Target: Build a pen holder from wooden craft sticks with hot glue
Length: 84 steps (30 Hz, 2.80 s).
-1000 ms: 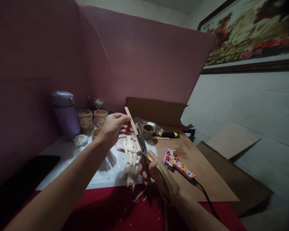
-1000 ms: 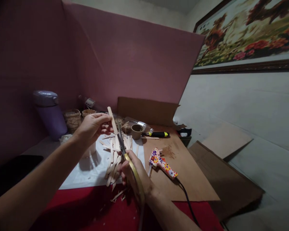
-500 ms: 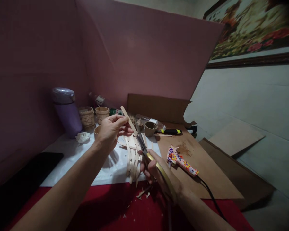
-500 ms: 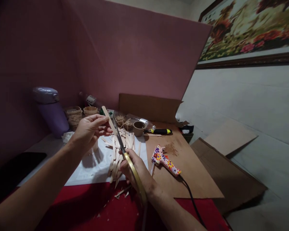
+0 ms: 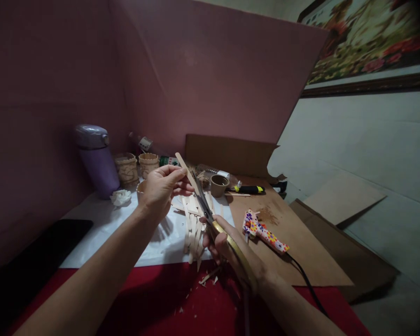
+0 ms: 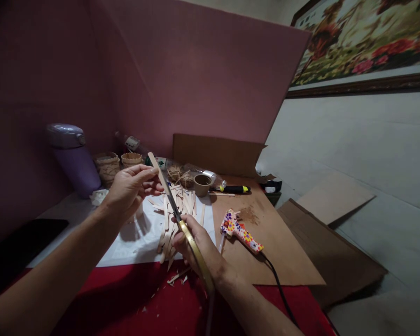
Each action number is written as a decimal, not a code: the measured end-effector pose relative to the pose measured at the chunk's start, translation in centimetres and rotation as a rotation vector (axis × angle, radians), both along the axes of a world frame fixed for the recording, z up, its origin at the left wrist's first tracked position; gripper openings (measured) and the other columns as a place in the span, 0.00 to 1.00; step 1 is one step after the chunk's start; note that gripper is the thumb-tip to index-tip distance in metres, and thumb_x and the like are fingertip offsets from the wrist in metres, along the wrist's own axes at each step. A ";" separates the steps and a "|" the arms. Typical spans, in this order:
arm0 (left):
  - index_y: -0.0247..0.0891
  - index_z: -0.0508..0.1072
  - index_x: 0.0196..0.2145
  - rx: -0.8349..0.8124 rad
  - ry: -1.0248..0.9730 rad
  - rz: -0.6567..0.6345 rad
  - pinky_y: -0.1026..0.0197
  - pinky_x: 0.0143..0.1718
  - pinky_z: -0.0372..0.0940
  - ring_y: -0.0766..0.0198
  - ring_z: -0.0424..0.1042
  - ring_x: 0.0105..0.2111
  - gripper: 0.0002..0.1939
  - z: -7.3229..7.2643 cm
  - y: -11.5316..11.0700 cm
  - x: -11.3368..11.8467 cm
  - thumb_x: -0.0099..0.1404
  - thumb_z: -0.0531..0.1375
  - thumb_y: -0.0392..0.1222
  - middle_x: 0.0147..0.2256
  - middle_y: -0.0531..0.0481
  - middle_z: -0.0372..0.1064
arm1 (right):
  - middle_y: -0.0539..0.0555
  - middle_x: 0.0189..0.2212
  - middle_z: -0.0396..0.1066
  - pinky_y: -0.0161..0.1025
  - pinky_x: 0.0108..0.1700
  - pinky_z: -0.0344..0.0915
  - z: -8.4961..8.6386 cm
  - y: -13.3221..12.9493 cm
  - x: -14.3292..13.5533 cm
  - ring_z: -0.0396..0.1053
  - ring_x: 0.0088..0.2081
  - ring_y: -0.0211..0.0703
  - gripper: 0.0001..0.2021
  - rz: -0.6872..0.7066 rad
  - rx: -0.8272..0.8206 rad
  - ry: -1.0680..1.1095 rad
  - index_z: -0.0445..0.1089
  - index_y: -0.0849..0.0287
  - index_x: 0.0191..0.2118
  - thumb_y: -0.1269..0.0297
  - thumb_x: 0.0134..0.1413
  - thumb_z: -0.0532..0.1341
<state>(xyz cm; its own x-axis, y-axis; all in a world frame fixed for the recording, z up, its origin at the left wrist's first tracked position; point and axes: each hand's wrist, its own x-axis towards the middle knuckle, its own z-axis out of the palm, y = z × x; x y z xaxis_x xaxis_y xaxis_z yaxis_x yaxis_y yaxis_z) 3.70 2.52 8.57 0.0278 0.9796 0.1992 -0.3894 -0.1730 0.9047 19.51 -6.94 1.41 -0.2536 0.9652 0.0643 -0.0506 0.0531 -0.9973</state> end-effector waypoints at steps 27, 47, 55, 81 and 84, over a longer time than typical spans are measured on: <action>0.33 0.68 0.26 0.043 0.031 -0.021 0.68 0.17 0.66 0.66 0.72 0.17 0.13 -0.1 -0.4 0.1 0.50 0.68 0.40 0.19 0.52 0.70 | 0.47 0.25 0.60 0.36 0.24 0.51 1.2 -0.7 -0.2 0.53 0.23 0.36 0.37 -0.021 0.072 -0.002 0.65 0.53 0.46 0.28 0.38 0.60; 0.34 0.67 0.26 0.077 0.045 -0.024 0.67 0.18 0.67 0.66 0.71 0.17 0.10 -0.3 -0.7 0.5 0.53 0.66 0.37 0.19 0.51 0.70 | 0.43 0.22 0.55 0.30 0.19 0.41 -0.4 0.0 -0.4 0.44 0.20 0.29 0.40 0.002 -0.003 0.123 0.63 0.58 0.46 0.29 0.36 0.63; 0.33 0.67 0.25 0.086 0.046 -0.013 0.67 0.17 0.67 0.66 0.70 0.16 0.11 -0.5 -0.6 0.5 0.50 0.67 0.39 0.18 0.52 0.69 | 0.41 0.20 0.53 0.28 0.17 0.40 0.0 -0.4 -0.9 0.43 0.18 0.26 0.37 -0.040 -0.049 0.171 0.63 0.60 0.43 0.34 0.35 0.67; 0.33 0.69 0.27 0.116 0.042 -0.077 0.67 0.18 0.68 0.65 0.72 0.17 0.11 -0.4 -0.4 -0.3 0.52 0.68 0.39 0.20 0.49 0.72 | 0.47 0.28 0.58 0.31 0.23 0.49 0.1 -0.5 -0.4 0.50 0.24 0.31 0.38 0.002 0.097 -0.048 0.59 0.58 0.46 0.27 0.43 0.55; 0.33 0.69 0.27 0.126 0.048 -0.076 0.67 0.18 0.68 0.65 0.72 0.17 0.11 -0.3 -0.3 -0.3 0.52 0.68 0.39 0.20 0.50 0.72 | 0.46 0.27 0.58 0.31 0.23 0.49 0.4 -0.5 -0.4 0.50 0.24 0.32 0.40 0.004 0.117 -0.071 0.59 0.59 0.48 0.26 0.43 0.54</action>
